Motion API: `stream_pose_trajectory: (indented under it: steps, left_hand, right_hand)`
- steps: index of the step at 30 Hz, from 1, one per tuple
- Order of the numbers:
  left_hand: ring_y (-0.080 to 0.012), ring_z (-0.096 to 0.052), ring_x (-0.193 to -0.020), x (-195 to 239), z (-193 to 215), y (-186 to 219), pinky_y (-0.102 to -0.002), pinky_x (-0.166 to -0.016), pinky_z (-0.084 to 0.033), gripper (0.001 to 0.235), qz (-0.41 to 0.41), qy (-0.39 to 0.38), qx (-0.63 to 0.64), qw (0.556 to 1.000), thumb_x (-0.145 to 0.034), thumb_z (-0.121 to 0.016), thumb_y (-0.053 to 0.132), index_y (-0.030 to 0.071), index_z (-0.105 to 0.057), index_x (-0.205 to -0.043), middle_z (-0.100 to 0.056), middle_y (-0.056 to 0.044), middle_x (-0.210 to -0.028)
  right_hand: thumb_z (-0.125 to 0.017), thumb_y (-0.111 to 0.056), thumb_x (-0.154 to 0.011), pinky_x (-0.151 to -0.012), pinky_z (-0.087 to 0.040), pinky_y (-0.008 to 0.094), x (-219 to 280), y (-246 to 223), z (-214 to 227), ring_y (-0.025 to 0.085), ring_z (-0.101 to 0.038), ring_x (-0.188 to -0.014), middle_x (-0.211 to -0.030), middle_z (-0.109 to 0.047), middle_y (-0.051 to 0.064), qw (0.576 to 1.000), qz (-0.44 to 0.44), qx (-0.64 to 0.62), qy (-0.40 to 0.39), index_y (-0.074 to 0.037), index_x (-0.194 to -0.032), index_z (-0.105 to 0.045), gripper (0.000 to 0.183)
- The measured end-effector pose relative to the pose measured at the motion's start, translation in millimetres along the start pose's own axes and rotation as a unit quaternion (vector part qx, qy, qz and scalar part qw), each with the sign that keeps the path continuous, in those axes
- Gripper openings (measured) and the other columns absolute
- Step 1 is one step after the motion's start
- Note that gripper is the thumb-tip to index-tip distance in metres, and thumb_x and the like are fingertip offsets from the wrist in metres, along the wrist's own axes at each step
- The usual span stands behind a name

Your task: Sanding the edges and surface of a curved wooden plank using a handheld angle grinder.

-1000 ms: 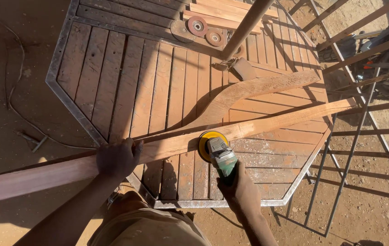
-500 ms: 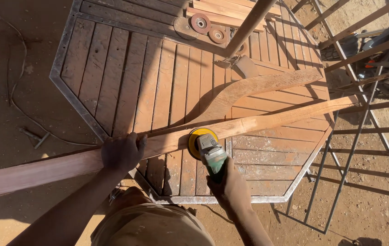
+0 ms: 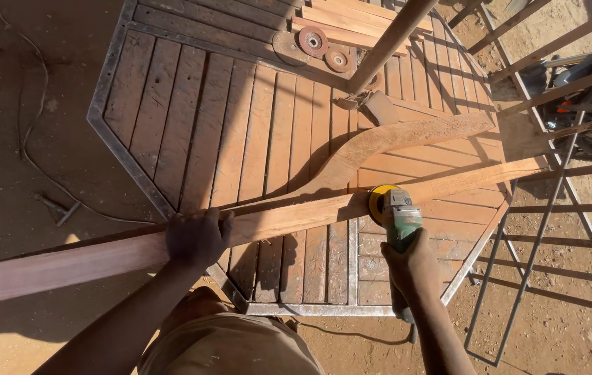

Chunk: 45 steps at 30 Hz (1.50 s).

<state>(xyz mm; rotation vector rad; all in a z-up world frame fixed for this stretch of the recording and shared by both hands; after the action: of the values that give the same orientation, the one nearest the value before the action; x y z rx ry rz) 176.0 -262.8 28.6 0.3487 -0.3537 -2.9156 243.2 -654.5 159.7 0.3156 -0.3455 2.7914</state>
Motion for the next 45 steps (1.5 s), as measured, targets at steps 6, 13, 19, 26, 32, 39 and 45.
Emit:
stream_pose_trajectory:
  steps: [6,13,19,26,32,39,45]
  left_hand:
    - [-0.0323,-0.077,-0.071,0,-7,-6,-0.046,-0.073,-0.057,0.049,0.005,-0.035,0.022,0.999,-0.101,-0.044,0.053,0.016,-0.072,-0.087,-0.073,-0.012,-0.070]
    - [-0.0309,-0.077,-0.071,-1,0,-2,-0.046,-0.075,-0.056,0.049,0.009,-0.046,0.007,0.999,-0.098,-0.044,0.055,0.018,-0.071,-0.081,-0.074,-0.010,-0.069]
    - [-0.0308,-0.077,-0.073,3,1,0,-0.046,-0.075,-0.057,0.050,0.021,-0.044,0.017,0.999,-0.101,-0.045,0.053,0.016,-0.071,-0.080,-0.073,-0.012,-0.070]
    - [-0.0359,-0.072,-0.061,0,-3,2,-0.051,-0.063,-0.052,0.044,0.008,0.018,0.003,1.000,-0.099,-0.050,0.046,0.016,-0.072,-0.075,-0.071,-0.011,-0.065]
    - [-0.0328,-0.067,-0.065,6,-4,-1,-0.050,-0.064,-0.047,0.037,-0.008,0.051,-0.011,0.999,-0.103,-0.052,0.037,0.015,-0.070,-0.078,-0.069,-0.010,-0.069]
    - [-0.0316,-0.060,-0.099,48,20,-49,-0.048,-0.084,-0.044,0.043,-0.014,0.045,-0.069,0.996,-0.084,-0.066,0.054,0.019,-0.066,-0.109,-0.068,-0.003,-0.107]
    - [-0.0334,-0.058,-0.112,78,22,-134,-0.050,-0.096,-0.041,0.083,0.023,-0.098,-0.021,0.995,-0.079,-0.056,0.083,0.016,-0.061,-0.129,-0.066,-0.007,-0.121]
  right_hand:
    - [-0.077,-0.041,-0.080,-0.090,-0.058,0.062,66,-62,-42,0.050,-0.072,-0.104,-0.110,-0.070,0.027,0.993,0.059,0.009,-0.105,-0.015,-0.130,-0.042,0.067]
    - [-0.068,-0.057,-0.083,-0.096,-0.056,0.061,40,-60,-27,0.049,-0.070,-0.107,-0.120,-0.067,0.019,0.983,0.108,0.074,-0.131,-0.021,-0.138,-0.037,0.073]
    - [-0.074,-0.054,-0.080,-0.090,-0.055,0.062,-27,16,-2,0.052,-0.071,-0.104,-0.110,-0.071,0.027,0.999,0.012,0.027,-0.023,-0.014,-0.121,-0.039,0.067]
    - [-0.068,-0.041,-0.084,-0.076,-0.051,0.065,27,-44,-30,0.056,-0.068,-0.086,-0.096,-0.069,0.032,0.993,0.073,-0.047,-0.076,-0.009,-0.115,-0.038,0.054]
    - [-0.063,-0.019,-0.084,-0.064,-0.056,0.056,78,-105,-30,0.043,-0.071,-0.084,-0.118,-0.064,0.016,0.954,0.227,0.039,-0.192,-0.013,-0.134,-0.042,0.054]
    - [-0.069,-0.030,-0.080,-0.069,-0.054,0.055,8,-31,-5,0.043,-0.071,-0.078,-0.094,-0.075,0.022,0.992,0.065,0.005,-0.112,-0.007,-0.116,-0.049,0.048]
    - [-0.074,-0.047,-0.080,-0.072,-0.051,0.053,-18,13,4,0.042,-0.068,-0.089,-0.103,-0.070,0.022,0.999,-0.024,-0.037,-0.025,-0.003,-0.116,-0.046,0.064]
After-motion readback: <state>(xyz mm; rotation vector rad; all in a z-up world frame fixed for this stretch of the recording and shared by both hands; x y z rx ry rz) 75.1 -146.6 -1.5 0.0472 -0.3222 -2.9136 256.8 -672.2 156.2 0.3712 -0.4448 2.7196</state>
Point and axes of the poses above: each hand's wrist, its own x-axis away from the middle knuckle, its own z-axis out of the back of the hand, y = z × x, the point moved 3 cm from there along -x, towards the middle knuckle
